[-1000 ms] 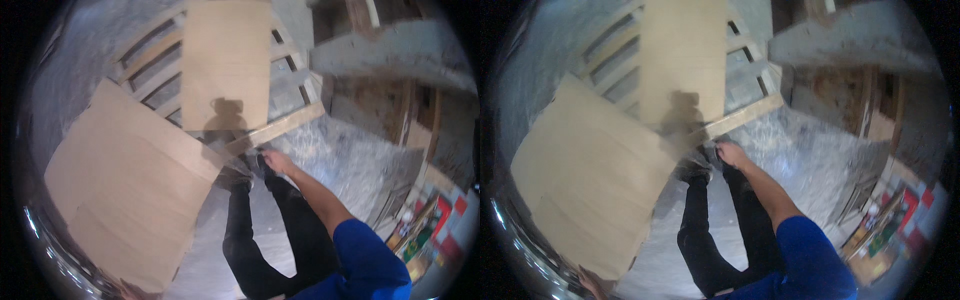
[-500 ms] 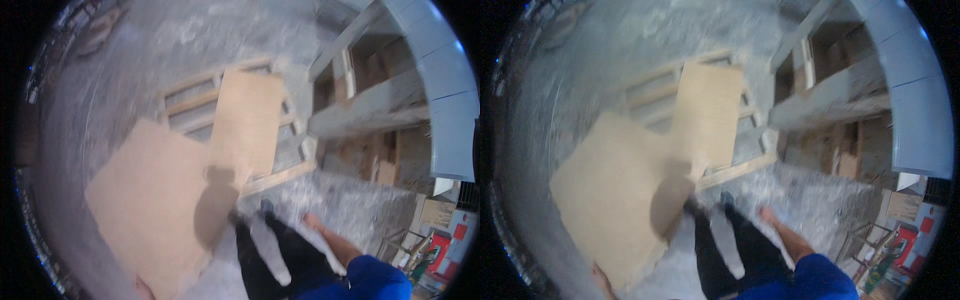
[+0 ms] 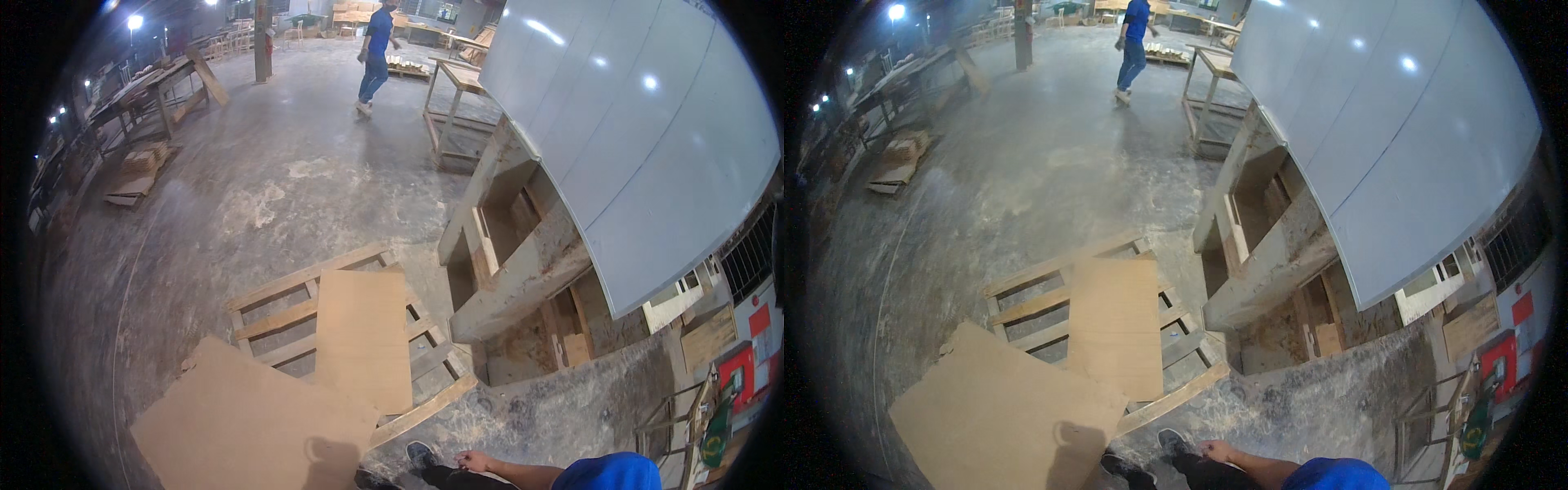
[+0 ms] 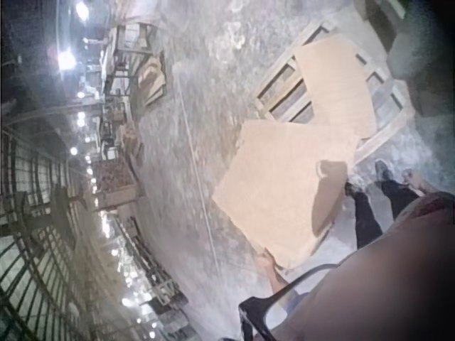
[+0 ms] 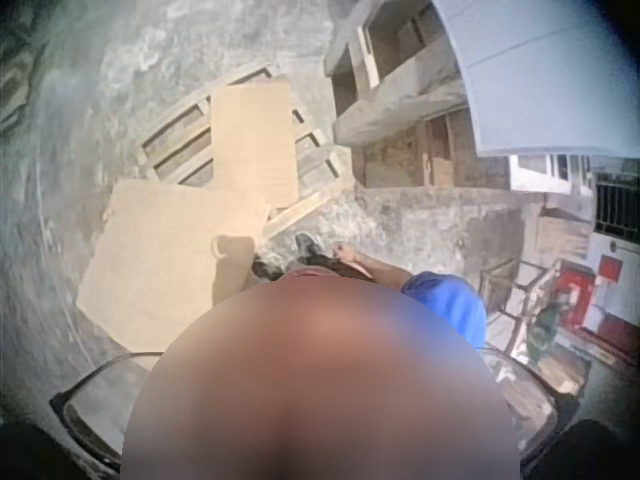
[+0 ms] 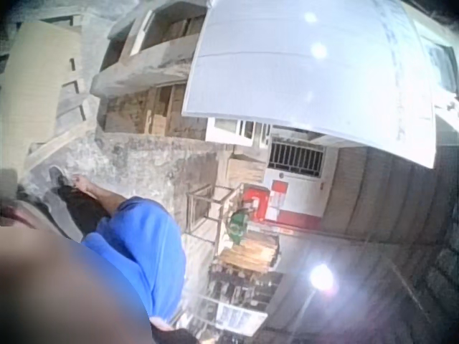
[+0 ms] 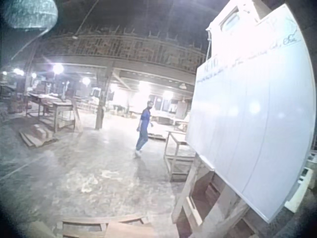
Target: The person moves around a workshop, picks up a dustpan and broom, and sweeps the floor. They gather debris into a pile and continue sweeping different areas of the concrete floor.
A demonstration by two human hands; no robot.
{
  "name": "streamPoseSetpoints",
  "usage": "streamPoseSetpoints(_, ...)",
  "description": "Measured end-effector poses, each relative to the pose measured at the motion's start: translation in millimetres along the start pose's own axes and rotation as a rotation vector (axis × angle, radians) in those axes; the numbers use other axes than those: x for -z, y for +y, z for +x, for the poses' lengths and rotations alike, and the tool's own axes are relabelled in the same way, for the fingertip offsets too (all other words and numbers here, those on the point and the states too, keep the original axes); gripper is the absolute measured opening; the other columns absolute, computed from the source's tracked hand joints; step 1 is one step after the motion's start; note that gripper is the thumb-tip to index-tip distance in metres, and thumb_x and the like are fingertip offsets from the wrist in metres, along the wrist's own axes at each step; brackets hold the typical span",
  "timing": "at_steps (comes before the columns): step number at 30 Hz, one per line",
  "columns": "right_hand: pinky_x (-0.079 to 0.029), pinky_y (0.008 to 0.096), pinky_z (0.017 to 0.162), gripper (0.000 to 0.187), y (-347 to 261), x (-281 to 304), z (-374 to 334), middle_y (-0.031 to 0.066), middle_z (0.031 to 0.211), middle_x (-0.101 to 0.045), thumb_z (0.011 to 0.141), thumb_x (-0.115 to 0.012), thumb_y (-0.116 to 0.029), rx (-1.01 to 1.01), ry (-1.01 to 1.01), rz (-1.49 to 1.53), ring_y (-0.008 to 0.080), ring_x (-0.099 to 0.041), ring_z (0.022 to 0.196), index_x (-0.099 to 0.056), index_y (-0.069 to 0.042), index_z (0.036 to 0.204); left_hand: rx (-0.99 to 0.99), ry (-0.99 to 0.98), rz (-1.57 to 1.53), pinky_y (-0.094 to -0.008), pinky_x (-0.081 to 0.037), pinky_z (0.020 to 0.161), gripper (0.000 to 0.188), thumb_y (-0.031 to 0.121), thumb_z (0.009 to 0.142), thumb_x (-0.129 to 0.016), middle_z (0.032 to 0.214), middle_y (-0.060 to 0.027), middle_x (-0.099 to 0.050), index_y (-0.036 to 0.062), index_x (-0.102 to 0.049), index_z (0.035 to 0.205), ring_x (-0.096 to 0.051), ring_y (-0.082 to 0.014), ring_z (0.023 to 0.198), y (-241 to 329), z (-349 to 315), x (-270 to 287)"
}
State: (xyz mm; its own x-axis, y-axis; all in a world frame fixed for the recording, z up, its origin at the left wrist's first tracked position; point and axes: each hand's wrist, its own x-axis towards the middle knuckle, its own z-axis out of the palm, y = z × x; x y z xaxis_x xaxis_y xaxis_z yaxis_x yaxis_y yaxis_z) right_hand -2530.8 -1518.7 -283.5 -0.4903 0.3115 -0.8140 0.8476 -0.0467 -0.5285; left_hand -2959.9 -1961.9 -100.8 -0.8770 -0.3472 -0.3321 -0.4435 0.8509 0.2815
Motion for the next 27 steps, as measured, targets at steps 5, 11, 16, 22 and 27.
streamPoseSetpoints(5,-0.054,0.0357,0.077,0.043,18.9,3.8,-12.0,0.0128,0.093,-0.073,0.092,-0.053,-0.030,-0.135,-0.044,0.023,0.0212,-0.069,0.083,-0.062,-0.003,0.125,-0.015,0.016,0.019,-0.0439,-0.047,0.089,0.050,0.037,0.103,-0.046,0.116,-0.0223,-0.066,-0.0052,-0.062,0.125,-0.062,-0.0341,0.104,-5.0,11.2,3.5)
streamPoseSetpoints(11,-0.051,0.0454,0.075,0.036,17.4,-4.7,13.9,0.0157,0.082,-0.070,0.090,-0.052,-0.035,-0.168,-0.026,-0.167,0.0325,-0.067,0.078,-0.068,-0.005,0.100,-0.056,0.045,0.066,-0.0456,-0.048,0.085,0.050,0.037,0.103,-0.046,0.112,-0.0225,-0.067,-0.0047,-0.062,0.125,-0.064,-0.0348,0.099,-12.9,18.8,25.0)
streamPoseSetpoints(16,-0.050,0.0512,0.084,0.037,-21.5,-15.0,92.7,0.0243,0.096,-0.067,0.093,-0.051,-0.035,-0.077,0.118,-0.534,0.0410,-0.065,0.092,-0.067,-0.004,0.103,-0.327,-0.020,0.345,-0.0470,-0.049,0.082,0.051,0.038,0.102,-0.046,0.109,-0.0226,-0.069,-0.0042,-0.062,0.125,-0.065,-0.0355,0.094,-59.6,23.8,62.1)
streamPoseSetpoints(22,-0.053,0.0464,0.084,0.037,-125.0,-50.2,282.1,0.0203,0.098,-0.071,0.090,-0.056,-0.036,0.078,0.434,-0.521,0.0395,-0.067,0.093,-0.070,-0.009,0.111,-0.080,-0.007,0.028,-0.0343,-0.047,0.068,0.047,0.032,0.104,-0.049,0.088,-0.0142,-0.067,-0.0129,-0.063,0.109,-0.057,-0.0182,0.078,-130.6,39.2,23.3)
streamPoseSetpoints(27,-0.054,0.0460,0.083,0.039,-177.1,-104.3,436.9,0.0205,0.098,-0.071,0.086,-0.064,-0.036,0.352,0.540,-0.394,0.0382,-0.067,0.094,-0.070,-0.006,0.110,0.236,0.030,0.326,-0.0347,-0.050,0.073,0.046,0.032,0.104,-0.049,0.102,-0.0170,-0.066,-0.0094,-0.059,0.122,-0.061,-0.0205,0.083,-169.8,49.0,-8.0)
